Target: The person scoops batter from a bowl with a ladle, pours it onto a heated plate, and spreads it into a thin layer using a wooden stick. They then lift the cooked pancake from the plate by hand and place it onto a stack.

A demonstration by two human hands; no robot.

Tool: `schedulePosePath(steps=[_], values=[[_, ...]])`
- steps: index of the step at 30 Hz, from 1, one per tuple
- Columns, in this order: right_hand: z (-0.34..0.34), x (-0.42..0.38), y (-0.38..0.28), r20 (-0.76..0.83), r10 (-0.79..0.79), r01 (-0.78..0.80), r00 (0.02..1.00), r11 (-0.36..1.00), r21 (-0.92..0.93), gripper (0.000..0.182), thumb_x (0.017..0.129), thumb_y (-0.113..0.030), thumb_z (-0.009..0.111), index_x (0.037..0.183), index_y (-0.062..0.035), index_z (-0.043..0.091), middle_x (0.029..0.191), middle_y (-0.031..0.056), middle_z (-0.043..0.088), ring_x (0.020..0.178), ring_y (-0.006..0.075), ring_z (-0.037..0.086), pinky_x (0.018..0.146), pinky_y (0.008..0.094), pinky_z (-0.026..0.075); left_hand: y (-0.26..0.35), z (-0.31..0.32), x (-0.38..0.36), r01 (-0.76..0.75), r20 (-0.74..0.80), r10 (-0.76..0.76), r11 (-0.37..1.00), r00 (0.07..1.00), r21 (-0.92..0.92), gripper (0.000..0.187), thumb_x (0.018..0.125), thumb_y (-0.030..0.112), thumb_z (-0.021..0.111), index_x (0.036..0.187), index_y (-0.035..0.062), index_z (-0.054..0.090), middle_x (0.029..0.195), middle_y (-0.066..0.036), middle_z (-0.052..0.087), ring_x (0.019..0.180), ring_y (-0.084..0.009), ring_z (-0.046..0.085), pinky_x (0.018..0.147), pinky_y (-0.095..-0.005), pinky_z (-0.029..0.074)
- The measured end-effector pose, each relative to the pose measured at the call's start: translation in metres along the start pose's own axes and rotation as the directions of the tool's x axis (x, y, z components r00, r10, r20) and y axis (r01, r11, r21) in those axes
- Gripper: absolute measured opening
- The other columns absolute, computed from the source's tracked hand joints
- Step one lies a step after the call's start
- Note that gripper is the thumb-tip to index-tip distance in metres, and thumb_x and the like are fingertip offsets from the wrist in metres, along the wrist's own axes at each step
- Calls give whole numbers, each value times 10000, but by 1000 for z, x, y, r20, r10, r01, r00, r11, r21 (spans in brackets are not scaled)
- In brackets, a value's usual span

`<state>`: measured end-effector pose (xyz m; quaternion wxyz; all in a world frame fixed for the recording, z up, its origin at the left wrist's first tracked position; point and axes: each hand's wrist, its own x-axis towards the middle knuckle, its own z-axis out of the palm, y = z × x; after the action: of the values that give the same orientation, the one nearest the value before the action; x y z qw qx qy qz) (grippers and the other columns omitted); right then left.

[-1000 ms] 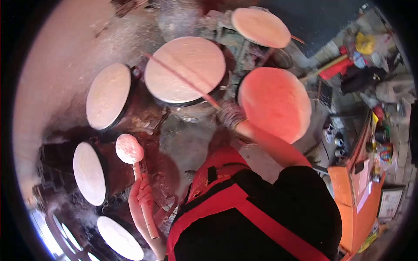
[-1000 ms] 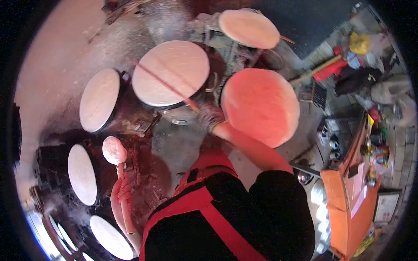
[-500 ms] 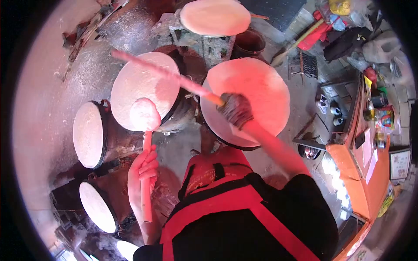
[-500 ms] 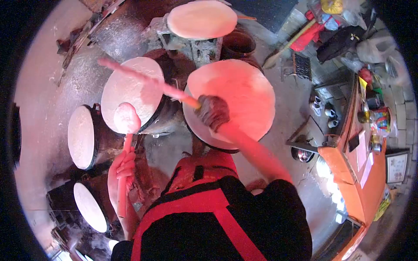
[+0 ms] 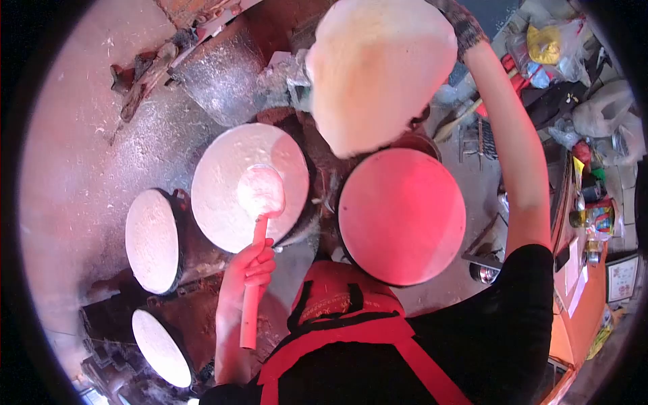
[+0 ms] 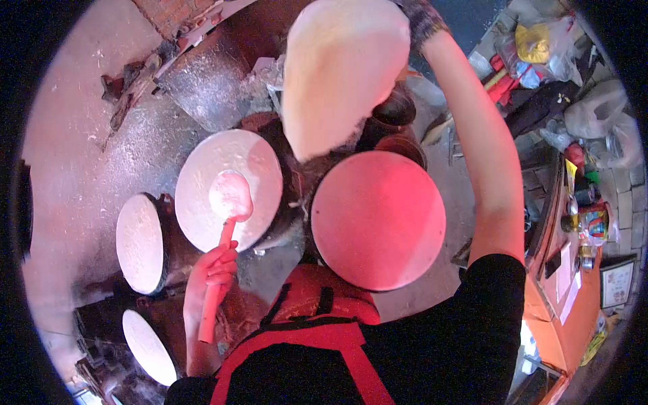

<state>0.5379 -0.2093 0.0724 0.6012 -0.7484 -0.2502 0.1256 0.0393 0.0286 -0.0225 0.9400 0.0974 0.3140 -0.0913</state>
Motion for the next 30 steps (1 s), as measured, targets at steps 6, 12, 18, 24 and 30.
schedulePosePath(steps=[6, 12, 18, 24, 30], values=[[-38, 72, 210, -326, 423, -305, 845, 884, 355, 340, 896, -268, 406, 1183, -108, 492, 920, 83, 618, 678, 197, 585, 556, 334, 470, 66, 24, 40, -120, -145, 174, 940, 974, 318, 192, 885, 106, 465, 1038, -3, 427, 698, -5, 403, 441, -17, 305, 341, -140, 236], [54, 48, 328, -747, 550, -585, 374, 764, 270, 347, 797, -343, 572, 929, -29, 635, 798, 112, 637, 692, 203, 614, 603, 334, 476, 125, 24, 73, -106, -141, 157, 942, 977, 318, 180, 885, 98, 457, 1035, 0, 433, 695, -17, 405, 434, -20, 300, 332, -145, 222], [77, 28, 337, -860, 459, -627, 225, 743, 233, 255, 736, -272, 669, 790, -31, 603, 653, 102, 605, 505, 193, 574, 421, 307, 432, 127, 31, 79, -125, -137, 183, 929, 974, 349, 187, 883, 96, 457, 1039, -2, 427, 694, -16, 399, 439, -21, 297, 337, -145, 222], [95, -15, 286, -662, 629, -104, 408, 752, 651, 254, 775, -279, 656, 709, -57, 553, 548, 57, 538, 413, 182, 503, 386, 312, 383, 77, 42, 62, -114, -84, 166, 894, 983, 434, 198, 878, 100, 461, 1046, 4, 425, 690, -7, 396, 444, -26, 303, 352, -148, 235], [55, -252, 202, -312, 394, -152, 865, 798, 584, 367, 861, -465, 468, 859, -100, 512, 536, 26, 484, 359, 127, 417, 335, 252, 312, -28, 53, 37, -85, -13, 105, 874, 994, 478, 215, 852, 117, 479, 1039, 18, 439, 663, 1, 393, 469, -45, 342, 364, -155, 260]])
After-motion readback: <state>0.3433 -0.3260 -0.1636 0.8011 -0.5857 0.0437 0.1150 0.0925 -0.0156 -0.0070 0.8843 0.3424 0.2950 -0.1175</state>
